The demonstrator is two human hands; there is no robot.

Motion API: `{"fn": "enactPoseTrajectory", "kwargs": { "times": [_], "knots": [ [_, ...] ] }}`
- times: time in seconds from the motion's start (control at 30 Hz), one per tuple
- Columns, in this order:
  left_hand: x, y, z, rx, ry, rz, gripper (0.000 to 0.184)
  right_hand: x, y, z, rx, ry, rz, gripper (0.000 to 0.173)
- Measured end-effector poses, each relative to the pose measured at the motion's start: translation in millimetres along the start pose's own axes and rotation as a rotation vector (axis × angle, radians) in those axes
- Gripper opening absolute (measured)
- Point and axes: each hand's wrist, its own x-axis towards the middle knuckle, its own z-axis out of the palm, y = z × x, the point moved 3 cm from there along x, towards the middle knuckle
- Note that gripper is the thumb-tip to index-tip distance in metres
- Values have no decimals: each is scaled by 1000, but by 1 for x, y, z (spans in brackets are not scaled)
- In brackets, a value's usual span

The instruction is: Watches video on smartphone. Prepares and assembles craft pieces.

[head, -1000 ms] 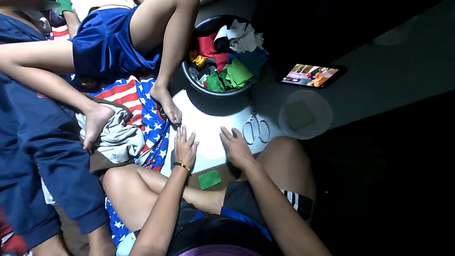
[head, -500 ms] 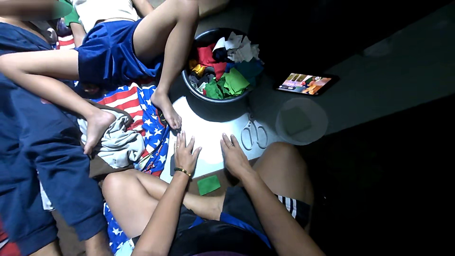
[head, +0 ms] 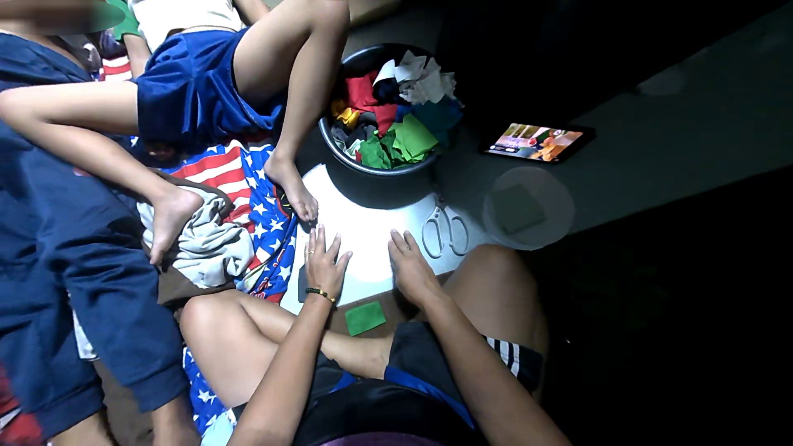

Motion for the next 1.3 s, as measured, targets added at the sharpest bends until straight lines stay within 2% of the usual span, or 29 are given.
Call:
{"fn": "enactPoseTrajectory", "kwargs": {
  "times": [0.17,0.4,0.5,0.63,0.7,0.8,1.0,1.2,1.3],
  "knots": [
    [-1,1,-1,34,-61,-52,45,0,-1,0,22,-4,1,47],
    [-2,2,-1,73,-74,-30,47,1,1,1,42,58,-57,44],
    [2,2,-10,-29,-117,-50,46,1,2,3,42,108,-76,42],
    [3,2,-60,-278,-44,-265,34,3,3,-3,115,268,-144,31],
    [-3,-5,-92,-242,2,-329,22,-1,-3,-11,178,306,-154,30],
    [-14,-18,-116,-76,-102,-408,22,-5,-11,-22,289,293,-146,32],
    [-30,-8,-88,177,-339,-566,50,-5,-24,-21,326,231,-236,29],
    [-20,-26,-76,109,-404,-552,41,-3,-27,-10,274,177,-304,27],
    [-24,-15,-77,-23,-386,-455,33,-8,-35,-11,364,195,-315,26]
  ]
}}
